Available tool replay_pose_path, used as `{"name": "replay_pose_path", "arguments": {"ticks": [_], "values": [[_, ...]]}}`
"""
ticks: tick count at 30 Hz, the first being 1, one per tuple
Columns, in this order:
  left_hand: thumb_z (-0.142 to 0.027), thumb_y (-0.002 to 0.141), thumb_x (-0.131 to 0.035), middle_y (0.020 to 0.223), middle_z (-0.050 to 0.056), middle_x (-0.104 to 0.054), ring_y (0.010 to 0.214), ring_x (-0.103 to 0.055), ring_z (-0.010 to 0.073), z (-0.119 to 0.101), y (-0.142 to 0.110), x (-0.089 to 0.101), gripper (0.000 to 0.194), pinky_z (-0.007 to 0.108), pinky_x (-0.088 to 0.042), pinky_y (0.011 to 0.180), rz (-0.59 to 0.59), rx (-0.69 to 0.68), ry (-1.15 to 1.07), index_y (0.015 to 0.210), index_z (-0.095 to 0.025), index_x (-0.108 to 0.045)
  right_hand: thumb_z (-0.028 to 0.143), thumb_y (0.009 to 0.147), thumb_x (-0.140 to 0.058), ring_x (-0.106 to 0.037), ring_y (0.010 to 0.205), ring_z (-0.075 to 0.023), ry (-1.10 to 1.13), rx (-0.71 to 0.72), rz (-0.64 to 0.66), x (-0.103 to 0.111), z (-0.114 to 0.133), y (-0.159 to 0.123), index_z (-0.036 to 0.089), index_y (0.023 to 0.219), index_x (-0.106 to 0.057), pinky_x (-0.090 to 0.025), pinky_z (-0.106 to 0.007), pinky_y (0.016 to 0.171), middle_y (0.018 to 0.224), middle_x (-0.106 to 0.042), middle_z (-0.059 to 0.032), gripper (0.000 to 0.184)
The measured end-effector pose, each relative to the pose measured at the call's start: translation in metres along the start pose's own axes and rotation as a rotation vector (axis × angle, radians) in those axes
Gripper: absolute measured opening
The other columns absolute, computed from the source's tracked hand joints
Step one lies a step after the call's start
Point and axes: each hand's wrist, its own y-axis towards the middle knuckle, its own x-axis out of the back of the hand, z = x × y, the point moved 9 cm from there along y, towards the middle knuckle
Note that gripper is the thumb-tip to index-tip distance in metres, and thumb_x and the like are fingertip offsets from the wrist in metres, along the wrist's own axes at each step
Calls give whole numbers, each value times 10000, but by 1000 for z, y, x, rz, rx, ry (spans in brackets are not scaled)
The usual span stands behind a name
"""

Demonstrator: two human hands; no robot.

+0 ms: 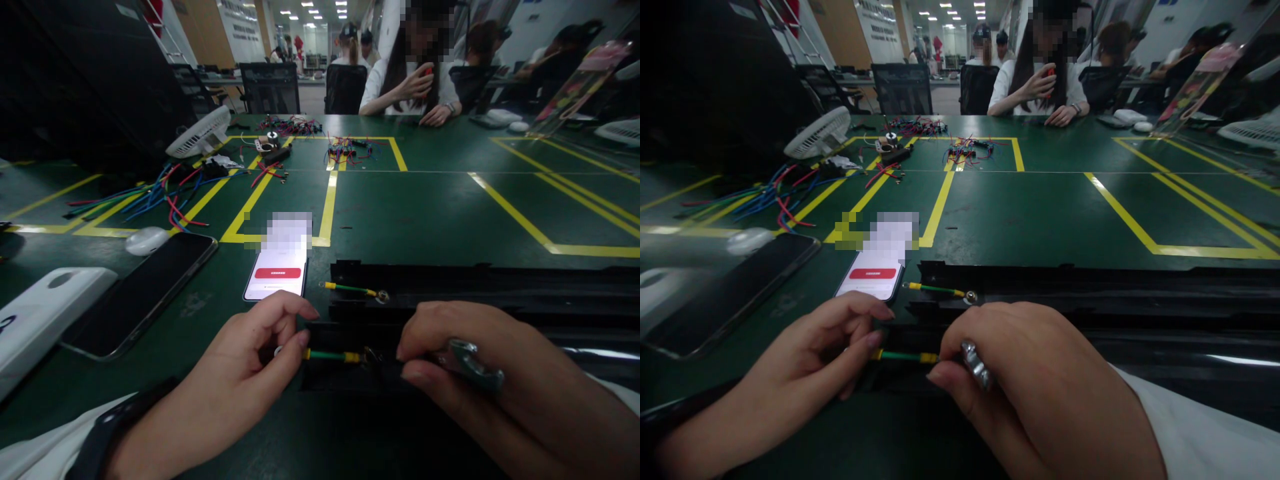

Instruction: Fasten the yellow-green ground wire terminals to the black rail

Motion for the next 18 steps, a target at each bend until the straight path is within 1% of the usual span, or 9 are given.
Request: {"name": "replay_pose_path", "arguments": {"ticks": [6,8,12,15,18], "values": [[-225,984,-434,621,-97,-446,484,-484,95,-3,3,0,127,235,-381,493,3,-26,24,1087,-260,-498,209,900,-599,-660,728,-134,29,-32,53,-1,-2,-1,294,885,-605,-504,-235,683,790,-693,70,86],[-215,981,-431,617,-97,-447,486,-485,96,-4,3,0,131,234,-381,493,7,-33,29,1087,-258,-496,224,906,-603,-671,752,-133,58,-16,40,-1,-2,0,299,895,-606,-511,-232,717,814,-706,76,76],[-219,983,-432,619,-95,-454,488,-484,97,-2,0,0,125,234,-380,491,11,-24,32,1085,-253,-495,256,931,-573,-695,810,-147,87,17,17,0,0,1,301,939,-613,-518,-242,767,891,-740,60,60],[-230,985,-435,619,-93,-451,489,-485,99,0,0,0,124,235,-376,484,10,-11,26,1090,-251,-495,264,932,-574,-684,789,-137,110,-7,29,0,-2,-2,302,928,-614,-515,-232,747,868,-726,64,55],[-240,991,-428,622,-95,-447,487,-482,96,0,1,0,126,234,-379,490,6,-9,11,1097,-258,-495,309,934,-573,-641,698,-128,130,-88,-23,5,-10,-6,311,907,-591,-499,-225,646,798,-669,64,33]]}}
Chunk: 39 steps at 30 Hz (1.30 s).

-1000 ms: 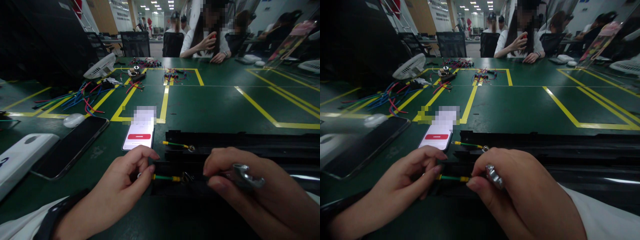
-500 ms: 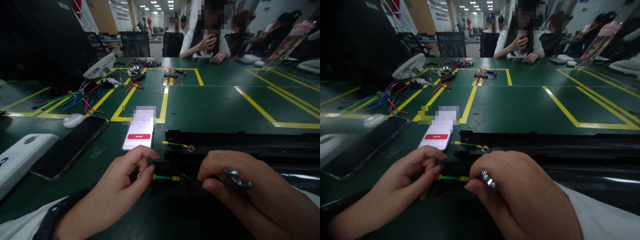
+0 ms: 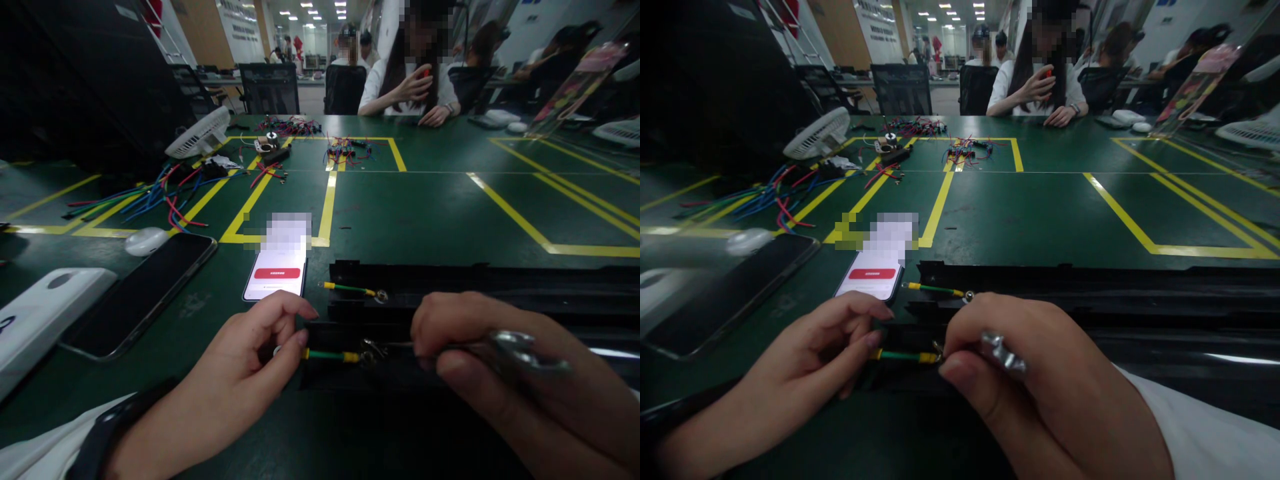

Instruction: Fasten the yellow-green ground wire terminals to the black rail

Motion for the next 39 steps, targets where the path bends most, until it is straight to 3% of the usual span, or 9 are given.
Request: {"name": "replay_pose_path", "arguments": {"ticks": [5,11,17,30,39], "values": [[-232,991,-427,624,-97,-443,485,-481,94,0,1,0,125,235,-377,492,-1,5,5,1093,-261,-492,253,917,-595,-636,805,-140,-30,2,-71,5,-2,-3,337,992,-523,-488,-235,680,893,-629,53,134],[-224,986,-434,620,-100,-430,490,-480,94,-2,0,0,129,236,-377,500,7,-8,7,1096,-259,-491,332,928,-599,-621,749,-145,-3,-11,-71,5,-4,-5,339,967,-520,-478,-260,652,830,-611,59,88],[-207,974,-453,638,-99,-424,499,-476,90,-1,-3,2,144,230,-367,501,-14,-7,5,1098,-266,-495,268,916,-596,-612,726,-147,-37,-54,-34,2,-9,-1,326,925,-545,-483,-277,649,807,-620,61,78],[-203,964,-461,620,-110,-405,481,-465,84,-4,0,1,141,231,-349,495,-9,-18,-15,1080,-275,-496,172,837,-627,-632,687,-177,-126,79,55,-10,10,5,253,841,-602,-522,-285,606,760,-668,21,84],[-213,965,-468,622,-109,-414,482,-462,83,-3,-1,1,156,226,-350,489,-14,-26,-19,1098,-288,-501,119,862,-584,-641,783,-129,-63,74,110,-10,8,5,289,912,-596,-509,-231,745,849,-685,71,177]]}}
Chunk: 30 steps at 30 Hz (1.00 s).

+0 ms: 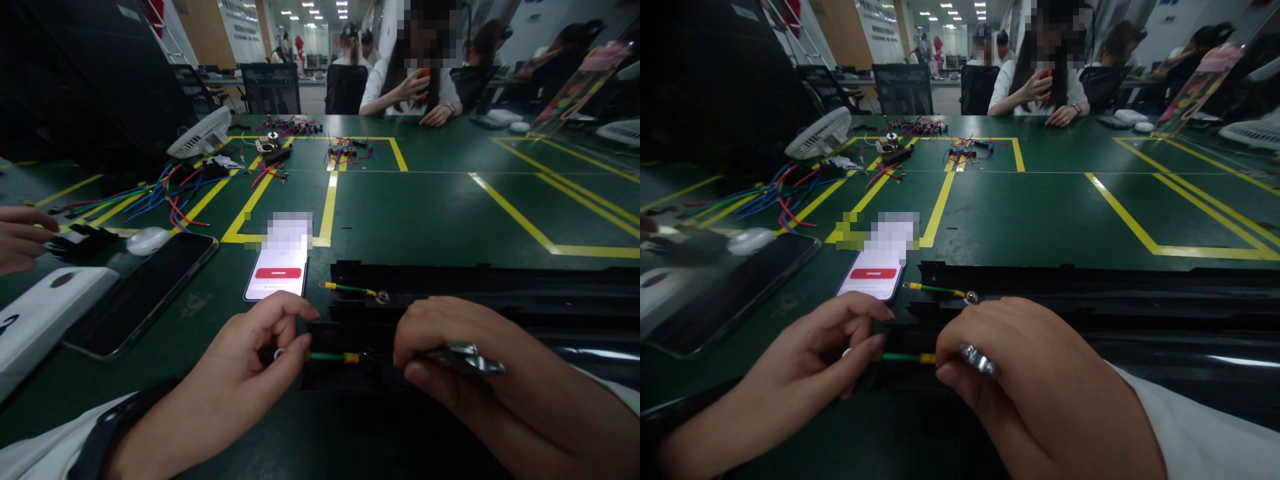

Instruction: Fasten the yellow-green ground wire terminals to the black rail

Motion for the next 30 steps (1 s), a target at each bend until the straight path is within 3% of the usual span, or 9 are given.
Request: {"name": "replay_pose_path", "arguments": {"ticks": [4,10,23,27,30], "values": [[-216,967,-465,625,-107,-420,484,-465,86,2,2,-1,160,226,-350,482,2,11,-4,1109,-284,-496,147,888,-578,-654,825,-130,26,-10,5,1,-2,0,298,926,-594,-500,-235,775,882,-700,77,157],[-199,955,-459,609,-110,-420,470,-458,86,1,4,0,151,229,-345,476,-7,4,3,1082,-267,-502,294,939,-569,-607,688,-124,69,-84,-126,11,-13,-4,311,947,-544,-480,-226,600,802,-617,57,31],[-201,949,-461,614,-106,-420,470,-461,88,-2,3,0,146,224,-348,465,-11,14,-2,1071,-258,-517,199,854,-642,-612,669,-151,-18,2,-23,-2,0,0,253,846,-592,-490,-245,584,750,-649,30,74],[-209,957,-460,616,-105,-421,475,-463,88,-1,3,-1,137,224,-348,467,-5,29,-14,1075,-253,-515,170,848,-621,-638,720,-158,-61,8,-32,2,1,2,262,875,-607,-515,-264,660,788,-679,36,97],[-210,960,-464,623,-103,-421,475,-460,87,0,1,-1,137,224,-354,469,0,37,-34,1083,-247,-512,147,861,-588,-661,767,-151,-44,-9,44,1,0,3,277,925,-621,-525,-261,718,860,-708,42,148]]}}
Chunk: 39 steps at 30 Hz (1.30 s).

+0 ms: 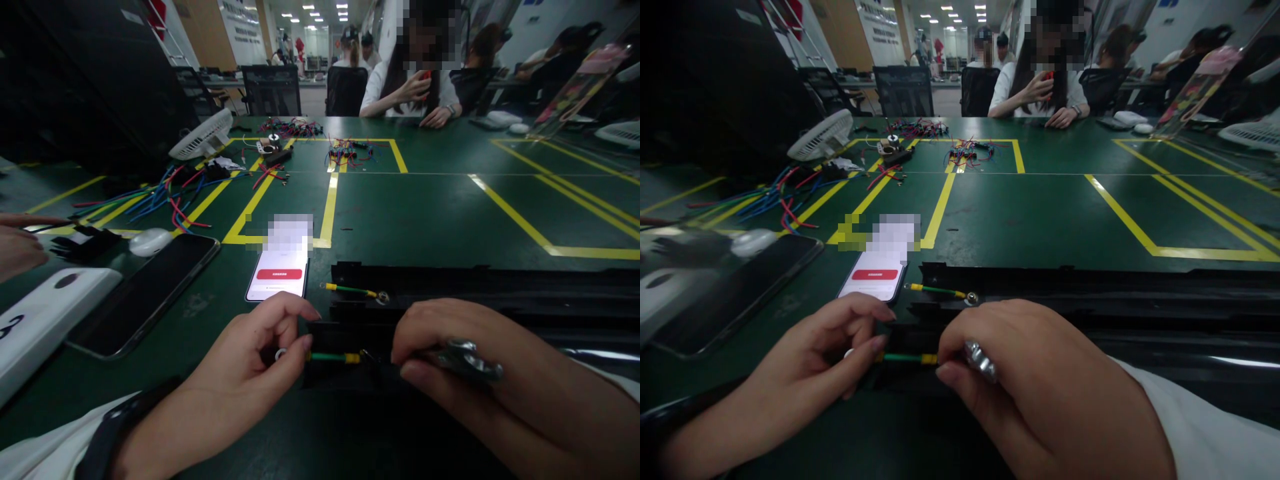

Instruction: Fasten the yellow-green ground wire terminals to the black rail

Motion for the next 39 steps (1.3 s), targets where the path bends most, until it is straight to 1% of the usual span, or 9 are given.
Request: {"name": "replay_pose_path", "arguments": {"ticks": [2,8,11,15,18,23,30,34,39], "values": [[-207,960,-466,623,-104,-418,475,-458,86,0,-1,0,138,223,-356,472,3,-2,-9,1084,-246,-513,150,872,-571,-668,786,-152,31,-6,45,0,0,0,273,940,-633,-528,-262,731,891,-717,35,154],[-202,957,-472,619,-106,-414,473,-449,86,-2,0,0,139,225,-353,473,8,-10,-22,1082,-249,-512,163,878,-557,-678,810,-169,80,17,54,2,3,3,272,942,-663,-534,-279,742,902,-732,25,165],[-194,959,-460,618,-107,-406,473,-448,85,-2,1,-1,141,224,-357,478,13,-11,-27,1076,-254,-512,200,896,-556,-678,752,-160,72,0,8,9,0,4,282,902,-639,-537,-251,648,866,-725,33,117],[-202,961,-460,626,-106,-407,473,-449,86,-1,1,-1,138,223,-345,466,8,-6,-26,1077,-258,-509,316,925,-565,-638,622,-141,30,-91,-52,23,-8,2,298,921,-600,-485,-218,484,774,-683,46,40],[-204,973,-449,636,-106,-409,474,-452,81,1,0,0,150,219,-358,477,9,1,-34,1100,-269,-496,320,914,-599,-611,584,-115,25,-100,-21,22,-9,3,289,916,-591,-481,-206,503,746,-657,60,32],[-223,989,-436,635,-103,-432,488,-476,85,2,-1,0,142,216,-394,503,13,13,-65,1117,-265,-482,268,878,-654,-597,580,-109,33,-34,30,12,-5,6,266,883,-591,-458,-207,513,725,-639,60,63],[-241,990,-430,591,-109,-426,456,-469,92,6,-1,-1,123,199,-411,470,19,46,-115,1101,-249,-482,263,845,-694,-619,609,-132,-1,-5,10,10,1,4,264,851,-592,-454,-224,529,716,-658,61,102],[-239,978,-462,595,-112,-425,432,-458,76,7,0,1,119,182,-402,453,-2,56,-159,1094,-242,-489,233,861,-656,-629,636,-142,-28,-26,18,10,0,3,279,862,-592,-467,-243,560,738,-669,66,79],[-233,979,-465,590,-114,-421,430,-450,70,8,1,0,116,173,-393,453,-4,64,-177,1089,-247,-498,185,881,-591,-661,693,-142,-32,-39,85,9,0,6,288,916,-619,-500,-256,608,815,-709,71,112]]}}
